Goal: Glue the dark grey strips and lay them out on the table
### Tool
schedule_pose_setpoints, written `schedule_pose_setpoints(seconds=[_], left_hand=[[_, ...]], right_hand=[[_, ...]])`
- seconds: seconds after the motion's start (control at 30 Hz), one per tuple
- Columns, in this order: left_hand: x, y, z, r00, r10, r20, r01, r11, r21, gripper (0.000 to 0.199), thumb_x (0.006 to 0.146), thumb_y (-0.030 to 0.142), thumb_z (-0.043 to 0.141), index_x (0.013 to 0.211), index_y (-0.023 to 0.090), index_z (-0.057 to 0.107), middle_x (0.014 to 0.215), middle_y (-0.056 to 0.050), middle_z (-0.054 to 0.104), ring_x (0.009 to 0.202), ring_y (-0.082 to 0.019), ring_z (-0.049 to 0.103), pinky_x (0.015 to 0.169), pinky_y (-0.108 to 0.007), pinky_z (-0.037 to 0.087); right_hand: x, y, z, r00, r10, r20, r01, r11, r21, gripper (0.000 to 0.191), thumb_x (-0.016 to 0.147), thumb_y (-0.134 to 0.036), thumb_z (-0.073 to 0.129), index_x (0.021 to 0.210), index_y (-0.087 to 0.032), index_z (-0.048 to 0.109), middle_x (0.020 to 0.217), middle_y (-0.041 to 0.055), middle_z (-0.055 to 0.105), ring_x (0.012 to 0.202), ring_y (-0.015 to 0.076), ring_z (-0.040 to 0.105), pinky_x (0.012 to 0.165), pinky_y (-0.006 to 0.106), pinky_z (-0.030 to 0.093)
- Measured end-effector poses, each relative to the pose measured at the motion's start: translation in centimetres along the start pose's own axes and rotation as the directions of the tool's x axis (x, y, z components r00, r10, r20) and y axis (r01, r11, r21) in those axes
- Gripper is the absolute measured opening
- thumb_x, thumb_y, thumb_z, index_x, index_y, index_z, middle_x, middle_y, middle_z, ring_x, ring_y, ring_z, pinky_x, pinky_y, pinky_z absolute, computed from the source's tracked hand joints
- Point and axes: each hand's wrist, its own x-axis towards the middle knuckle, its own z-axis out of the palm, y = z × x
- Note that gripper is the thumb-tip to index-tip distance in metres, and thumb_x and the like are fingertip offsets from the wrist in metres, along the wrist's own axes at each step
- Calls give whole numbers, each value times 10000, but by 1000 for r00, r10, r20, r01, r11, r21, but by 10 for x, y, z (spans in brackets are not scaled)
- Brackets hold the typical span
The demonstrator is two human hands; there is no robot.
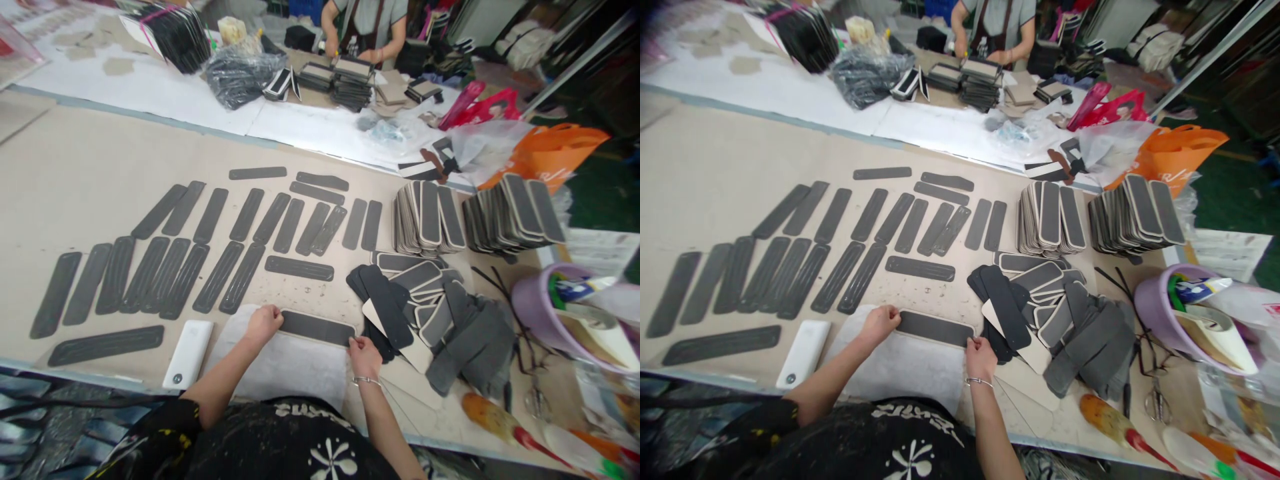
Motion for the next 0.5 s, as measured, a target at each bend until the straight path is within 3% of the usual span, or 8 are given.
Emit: schedule_pose_setpoints(seconds=[0.3,0.5], left_hand=[[1,-6,-1,1000,16,19,-15,999,-52,179,782,170,488,755,169,664,755,-60,694,760,-194,630,697,-264,408],[-1,-9,-4,999,10,30,-7,997,-81,207,791,109,487,901,147,659,856,-67,708,823,-177,638,740,-244,423]], right_hand=[[-2,-2,-2,1000,5,14,-4,1000,-21,269,799,-426,519,893,-211,650,817,39,722,809,211,668,740,312,448],[-1,-4,-3,999,28,37,-27,999,-34,263,796,-430,527,892,-212,639,810,32,720,840,223,661,755,322,436]])
